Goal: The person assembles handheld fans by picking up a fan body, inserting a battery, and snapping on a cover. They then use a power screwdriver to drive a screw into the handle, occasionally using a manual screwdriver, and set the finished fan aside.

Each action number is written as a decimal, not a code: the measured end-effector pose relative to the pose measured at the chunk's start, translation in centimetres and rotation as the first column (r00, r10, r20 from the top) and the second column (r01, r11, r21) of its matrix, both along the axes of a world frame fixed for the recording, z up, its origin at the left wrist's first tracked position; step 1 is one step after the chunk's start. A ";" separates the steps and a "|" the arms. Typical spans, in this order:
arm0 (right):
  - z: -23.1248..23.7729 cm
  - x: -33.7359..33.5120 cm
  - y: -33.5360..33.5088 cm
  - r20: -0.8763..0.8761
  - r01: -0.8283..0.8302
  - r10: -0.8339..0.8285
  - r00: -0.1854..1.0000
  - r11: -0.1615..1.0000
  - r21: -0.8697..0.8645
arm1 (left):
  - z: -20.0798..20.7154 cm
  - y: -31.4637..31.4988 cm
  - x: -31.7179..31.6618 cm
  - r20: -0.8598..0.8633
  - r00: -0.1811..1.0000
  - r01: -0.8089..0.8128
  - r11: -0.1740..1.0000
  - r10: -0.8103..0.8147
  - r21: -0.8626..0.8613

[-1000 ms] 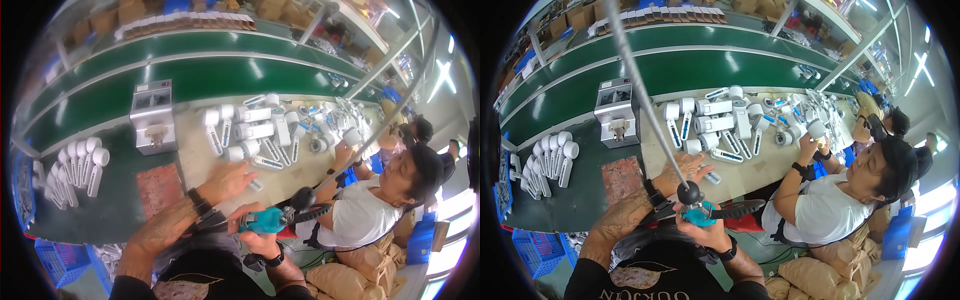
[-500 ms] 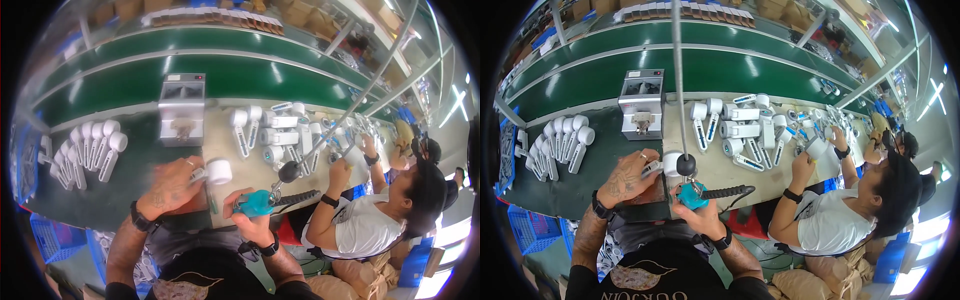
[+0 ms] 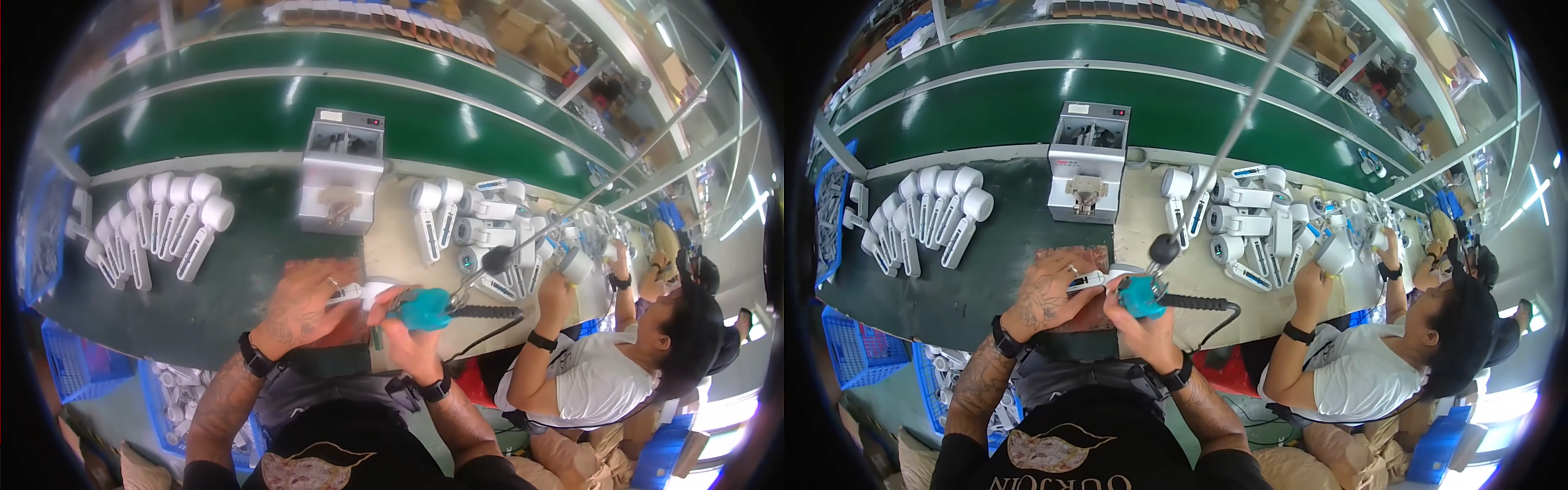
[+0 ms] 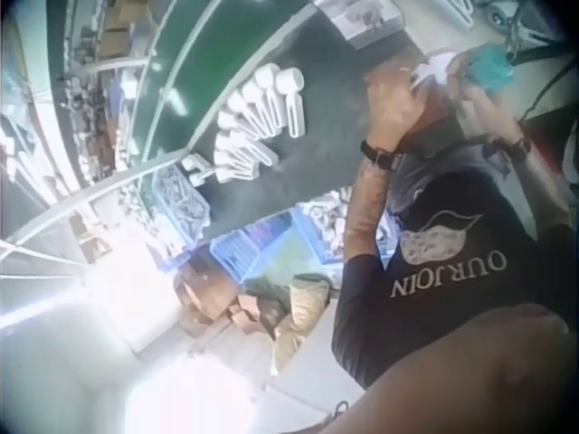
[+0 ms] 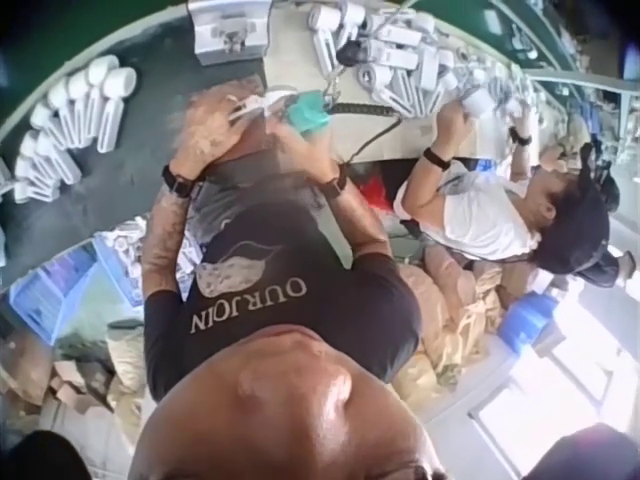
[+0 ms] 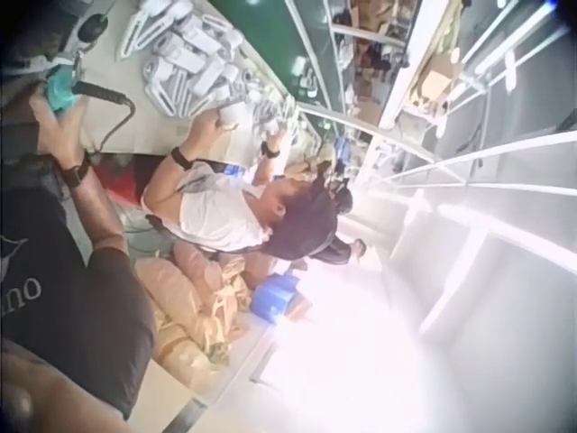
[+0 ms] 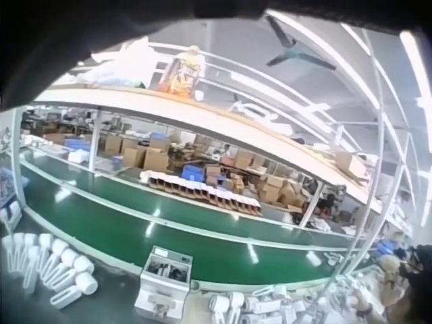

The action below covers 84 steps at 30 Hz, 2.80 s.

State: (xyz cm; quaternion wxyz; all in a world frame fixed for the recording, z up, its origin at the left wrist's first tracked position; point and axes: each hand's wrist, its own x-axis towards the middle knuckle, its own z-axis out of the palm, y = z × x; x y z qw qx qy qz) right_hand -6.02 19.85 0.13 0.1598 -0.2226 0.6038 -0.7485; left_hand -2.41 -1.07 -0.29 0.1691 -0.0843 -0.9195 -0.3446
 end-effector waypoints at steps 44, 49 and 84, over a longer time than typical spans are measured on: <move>4.4 -8.4 -8.8 -0.292 0.152 -0.164 0.942 0.986 -0.061 | -3.4 -1.2 -1.7 -0.123 0.992 -0.028 1.000 0.030 0.014; 2.8 -7.9 -6.3 -0.234 0.173 -0.186 0.954 0.982 -0.075 | -2.9 -1.2 -1.7 -0.088 0.996 -0.031 0.999 0.030 -0.009; 1.9 -7.5 -7.2 -0.229 0.004 -0.009 0.973 1.000 -0.021 | -3.3 -1.1 -1.4 -0.104 0.994 0.007 0.999 -0.012 -0.053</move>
